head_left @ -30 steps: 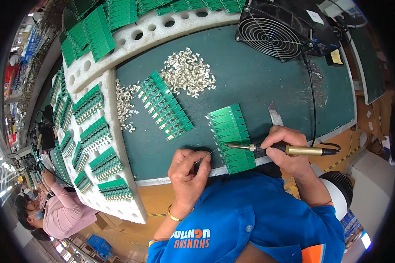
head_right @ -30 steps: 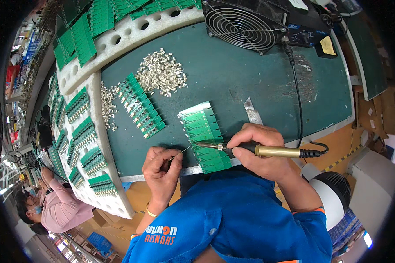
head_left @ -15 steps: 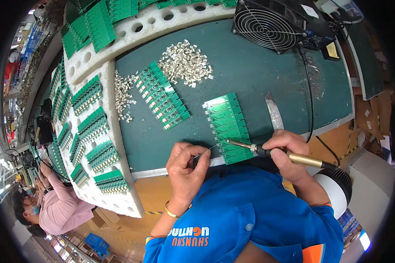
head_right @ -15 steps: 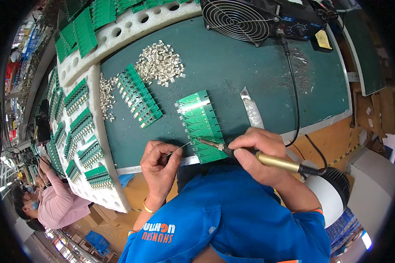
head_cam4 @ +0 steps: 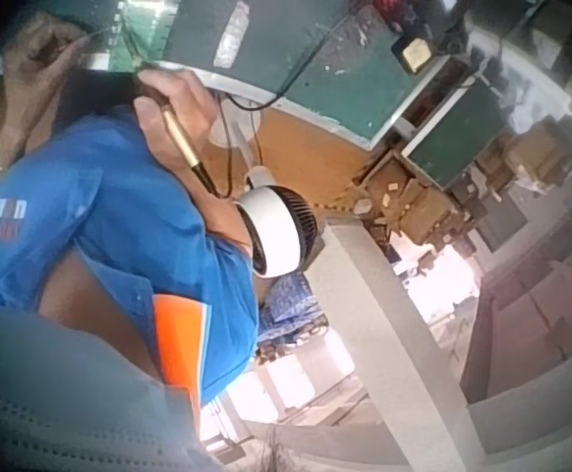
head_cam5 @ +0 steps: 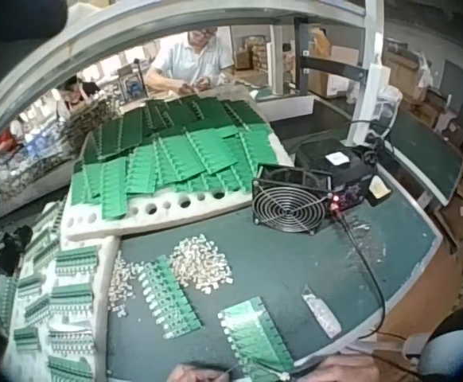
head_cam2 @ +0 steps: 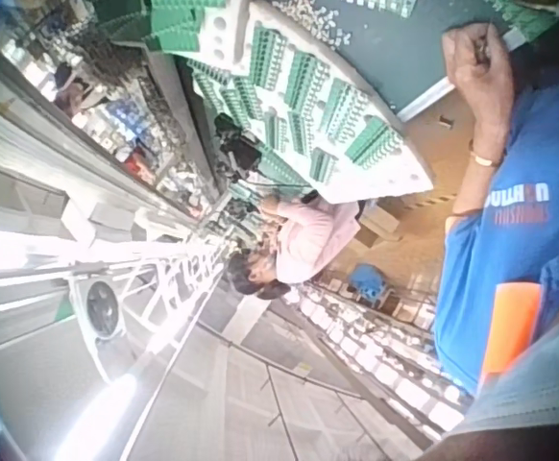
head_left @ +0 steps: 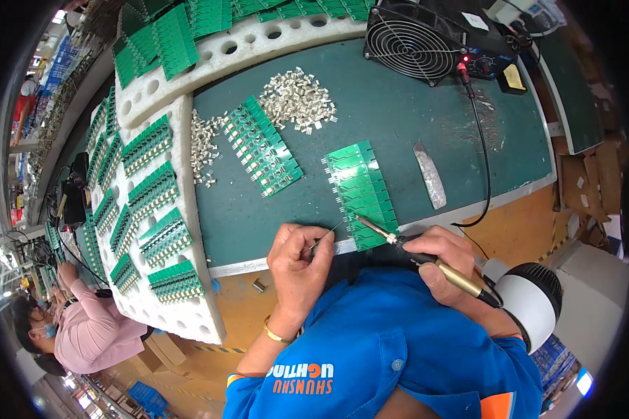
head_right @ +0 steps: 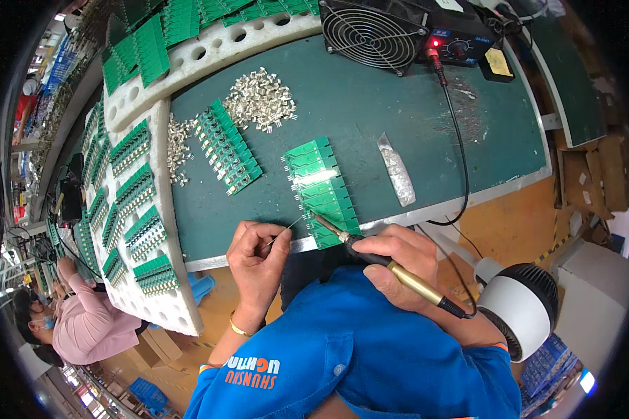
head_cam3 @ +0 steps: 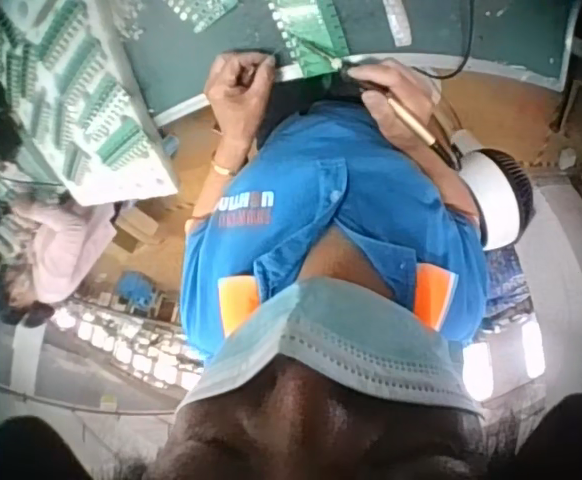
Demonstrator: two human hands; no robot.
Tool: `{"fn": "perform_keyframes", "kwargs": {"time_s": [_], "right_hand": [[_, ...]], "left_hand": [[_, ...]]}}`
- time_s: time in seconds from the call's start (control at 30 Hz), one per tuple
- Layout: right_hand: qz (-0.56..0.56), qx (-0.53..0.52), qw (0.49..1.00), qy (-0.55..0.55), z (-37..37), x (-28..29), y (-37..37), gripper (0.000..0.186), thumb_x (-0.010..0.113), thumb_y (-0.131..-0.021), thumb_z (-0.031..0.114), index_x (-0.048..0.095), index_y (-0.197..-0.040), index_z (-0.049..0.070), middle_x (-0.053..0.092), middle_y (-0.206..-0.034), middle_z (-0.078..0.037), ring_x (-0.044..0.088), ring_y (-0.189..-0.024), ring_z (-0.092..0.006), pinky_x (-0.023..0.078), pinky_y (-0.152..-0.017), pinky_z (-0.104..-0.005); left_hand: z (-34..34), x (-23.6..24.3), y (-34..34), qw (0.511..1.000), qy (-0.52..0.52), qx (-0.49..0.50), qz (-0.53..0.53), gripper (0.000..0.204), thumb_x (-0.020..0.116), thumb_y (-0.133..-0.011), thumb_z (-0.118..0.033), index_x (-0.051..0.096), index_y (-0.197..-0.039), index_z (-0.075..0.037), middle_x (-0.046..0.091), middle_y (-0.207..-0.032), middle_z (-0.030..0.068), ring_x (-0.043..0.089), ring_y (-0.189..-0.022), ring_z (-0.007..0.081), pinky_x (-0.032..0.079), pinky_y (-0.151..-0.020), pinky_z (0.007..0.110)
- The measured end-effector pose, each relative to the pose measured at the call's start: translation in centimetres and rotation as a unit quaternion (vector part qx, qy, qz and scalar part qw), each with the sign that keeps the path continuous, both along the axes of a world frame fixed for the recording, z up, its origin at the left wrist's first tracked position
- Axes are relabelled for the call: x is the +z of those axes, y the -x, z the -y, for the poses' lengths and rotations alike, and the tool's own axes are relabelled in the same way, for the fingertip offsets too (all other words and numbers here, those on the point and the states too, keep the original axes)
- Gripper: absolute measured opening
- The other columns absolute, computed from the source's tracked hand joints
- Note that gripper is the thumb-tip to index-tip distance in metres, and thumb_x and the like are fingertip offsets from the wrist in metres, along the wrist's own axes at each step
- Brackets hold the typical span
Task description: The person solders electronic components onto circuit boards using a soldering iron and solder wire by hand.
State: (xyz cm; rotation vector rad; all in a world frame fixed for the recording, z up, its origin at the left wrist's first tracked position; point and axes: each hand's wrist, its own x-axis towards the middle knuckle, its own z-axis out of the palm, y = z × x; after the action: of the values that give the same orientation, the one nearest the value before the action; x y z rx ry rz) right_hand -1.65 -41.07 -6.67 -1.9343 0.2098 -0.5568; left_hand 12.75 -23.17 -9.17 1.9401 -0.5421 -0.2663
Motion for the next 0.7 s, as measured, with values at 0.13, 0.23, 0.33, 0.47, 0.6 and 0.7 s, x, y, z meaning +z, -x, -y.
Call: {"fn": "perform_keyframes", "kwargs": {"time_s": [0.13, 0.23, 0.33, 0.47, 0.6, 0.7], "right_hand": [[0.01, 0.009, 1.0, 0.008, -0.31, -0.37, 0.15, 0.031, 0.065, -0.093, 0.028, 0.068, -0.099, -0.002, 0.064, -0.076, -0.012, 0.06, -0.062, -0.0219, 0.047, -0.056, -0.0318], [0.011, 0.008, 1.0, 0.019, -0.41, -0.43, 0.16, 0.028, 0.064, -0.094, 0.025, 0.068, -0.099, -0.003, 0.065, -0.077, -0.013, 0.061, -0.063, -0.0223, 0.048, -0.057, -0.032], [0.013, 0.002, 1.0, 0.018, -0.56, -0.41, 0.07, 0.026, 0.064, -0.093, 0.023, 0.068, -0.098, -0.003, 0.065, -0.076, -0.013, 0.061, -0.063, -0.0222, 0.048, -0.057, -0.0321], [0.006, -0.001, 1.0, 0.01, -0.67, -0.28, -0.07, 0.022, 0.066, -0.091, 0.019, 0.069, -0.095, -0.002, 0.064, -0.074, -0.012, 0.061, -0.062, -0.0218, 0.048, -0.057, -0.0319], [-0.004, -0.015, 1.0, -0.003, -0.59, -0.37, -0.18, 0.015, 0.067, -0.087, 0.011, 0.069, -0.094, -0.001, 0.064, -0.075, -0.012, 0.061, -0.063, -0.0215, 0.048, -0.058, -0.0316], [-0.009, -0.023, 1.0, -0.019, -0.53, -0.39, -0.32, 0.012, 0.066, -0.083, 0.003, 0.069, -0.094, 0.0, 0.064, -0.076, -0.012, 0.061, -0.064, -0.0204, 0.048, -0.058, -0.0309]], "left_hand": [[-0.12, -0.18, 0.22, 1.0, 0.004, 0.001, 0.009, 0.009, 0.076, -0.077, 0.002, 0.069, -0.081, -0.002, 0.054, -0.075, 0.0022, 0.043, -0.056, 0.0063, 0.035, -0.048, 0.023], [0.01, -0.15, 0.22, 1.0, 0.006, 0.002, 0.015, 0.009, 0.076, -0.077, 0.002, 0.069, -0.081, -0.002, 0.054, -0.075, 0.0026, 0.043, -0.055, 0.0067, 0.035, -0.048, 0.024], [0.2, -0.21, 0.26, 1.0, 0.006, 0.0, 0.018, 0.009, 0.076, -0.077, 0.001, 0.069, -0.081, -0.002, 0.055, -0.074, 0.003, 0.044, -0.055, 0.0073, 0.035, -0.048, 0.024], [0.36, -0.2, 0.35, 1.0, -0.001, -0.001, 0.026, 0.009, 0.076, -0.077, 0.002, 0.069, -0.081, -0.002, 0.055, -0.073, 0.0033, 0.045, -0.055, 0.008, 0.036, -0.048, 0.024], [0.43, -0.28, 0.31, 1.0, 0.0, 0.002, 0.023, 0.008, 0.076, -0.077, 0.002, 0.069, -0.081, -0.002, 0.055, -0.072, 0.0033, 0.045, -0.055, 0.0082, 0.036, -0.048, 0.025], [0.45, -0.21, 0.28, 1.0, -0.001, -0.002, 0.019, 0.008, 0.075, -0.077, 0.002, 0.069, -0.08, -0.002, 0.054, -0.072, 0.0033, 0.045, -0.055, 0.0084, 0.036, -0.048, 0.025]]}}
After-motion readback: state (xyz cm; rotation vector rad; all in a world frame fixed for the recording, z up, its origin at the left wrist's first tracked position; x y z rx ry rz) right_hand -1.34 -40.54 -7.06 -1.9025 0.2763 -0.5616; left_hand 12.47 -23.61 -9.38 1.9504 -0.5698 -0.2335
